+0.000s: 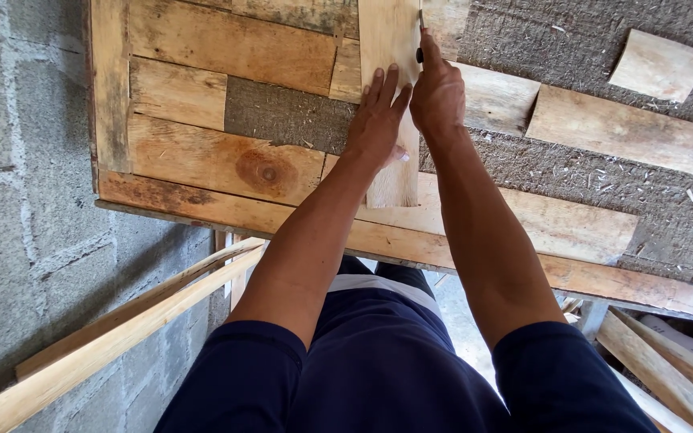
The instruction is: Measuring, cutting, and arranging thin wood planks on a workbench to create a decorative surface or panel.
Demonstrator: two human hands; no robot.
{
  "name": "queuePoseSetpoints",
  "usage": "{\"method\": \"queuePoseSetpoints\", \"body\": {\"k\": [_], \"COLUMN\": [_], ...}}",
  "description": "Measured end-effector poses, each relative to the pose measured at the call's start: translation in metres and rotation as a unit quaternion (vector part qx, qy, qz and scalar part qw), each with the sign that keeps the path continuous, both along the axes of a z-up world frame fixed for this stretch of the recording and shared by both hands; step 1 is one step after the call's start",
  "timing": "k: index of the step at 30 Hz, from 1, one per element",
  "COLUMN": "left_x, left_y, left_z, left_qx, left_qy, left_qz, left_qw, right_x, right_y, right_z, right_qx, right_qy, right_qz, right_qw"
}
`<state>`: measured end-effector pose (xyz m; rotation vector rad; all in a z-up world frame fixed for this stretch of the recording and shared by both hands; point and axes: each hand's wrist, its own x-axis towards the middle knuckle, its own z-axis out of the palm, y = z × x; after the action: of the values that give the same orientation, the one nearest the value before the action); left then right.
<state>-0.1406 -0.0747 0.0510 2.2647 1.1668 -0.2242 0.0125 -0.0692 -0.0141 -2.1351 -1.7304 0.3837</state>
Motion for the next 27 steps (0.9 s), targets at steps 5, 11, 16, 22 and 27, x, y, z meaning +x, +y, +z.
{"method": "queuePoseSetpoints", "body": {"k": [5, 11, 16, 22, 27], "left_x": [0.0, 0.0, 0.001, 0.001, 0.0], "left_y": [0.0, 0.001, -0.001, -0.002, -0.001], "left_z": [0.005, -0.005, -0.006, -0.011, -0.003], "left_qx": [-0.007, -0.003, -0.007, 0.002, -0.001], "left_qy": [0.006, 0.014, 0.023, 0.005, 0.005], "left_qz": [0.0, -0.006, -0.007, 0.0, 0.01], "left_qw": [1.0, 1.0, 1.0, 1.0, 1.0], "right_x": [-0.001, -0.006, -0.013, -0.018, -0.018], "right_y": [-0.004, -0.017, -0.023, -0.029, -0.038], "right_z": [0.009, 0.011, 0.027, 0.039, 0.041], "right_qx": [-0.026, 0.007, -0.013, -0.06, -0.051], "right_qy": [0.008, 0.029, 0.051, 0.053, 0.051], "right_qz": [-0.002, 0.009, -0.014, -0.032, -0.021], "right_qw": [1.0, 1.0, 0.999, 0.996, 0.997]}}
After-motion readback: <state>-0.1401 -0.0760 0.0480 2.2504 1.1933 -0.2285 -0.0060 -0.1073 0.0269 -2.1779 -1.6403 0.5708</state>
